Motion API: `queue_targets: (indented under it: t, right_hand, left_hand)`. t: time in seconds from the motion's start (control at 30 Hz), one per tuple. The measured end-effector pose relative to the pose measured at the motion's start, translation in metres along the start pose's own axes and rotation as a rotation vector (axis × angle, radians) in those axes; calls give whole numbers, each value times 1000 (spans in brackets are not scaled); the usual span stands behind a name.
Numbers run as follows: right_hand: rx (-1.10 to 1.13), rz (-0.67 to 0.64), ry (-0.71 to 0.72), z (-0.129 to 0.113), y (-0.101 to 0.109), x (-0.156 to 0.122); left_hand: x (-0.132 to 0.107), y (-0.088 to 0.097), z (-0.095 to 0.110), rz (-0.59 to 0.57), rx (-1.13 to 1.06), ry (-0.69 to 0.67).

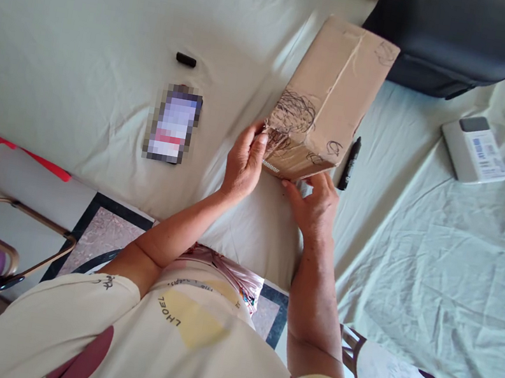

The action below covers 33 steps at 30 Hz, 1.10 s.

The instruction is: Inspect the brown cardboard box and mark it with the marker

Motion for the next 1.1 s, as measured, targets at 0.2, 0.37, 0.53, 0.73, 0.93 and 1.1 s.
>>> queue_targets:
  t: [0.2,0.37,0.53,0.73,0.93,1.1]
  right_hand:
    - [44,-108,88,-25,-13,-6]
    - [67,-168,175,-40,-22,-10]
    - [-79,37,52,-12,2,-1]
    - [-369,102,-307,38,31,-1]
    - [-478,14,-469,53,36,-2]
    - [-501,67,-535,59,44,-4]
  left_hand:
    - [2,4,6,11,151,-127]
    - [3,7,24,-35,108,-168]
    - [-3,5,52,29,281,-474]
    - [4,-12,44,-100,487,-576]
    - [9,-11,37,-106,342,-601]
    - [12,-1,36,-154,278,-543]
Point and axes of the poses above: each hand's wrist, its own x-axis towards the middle knuckle, its own y-axis out of the back of the hand, z = x × y, the point moved 6 cm from there along x, towards the middle knuckle, and after that the axes turned 5 degrees about z, right-handed, at the moved point
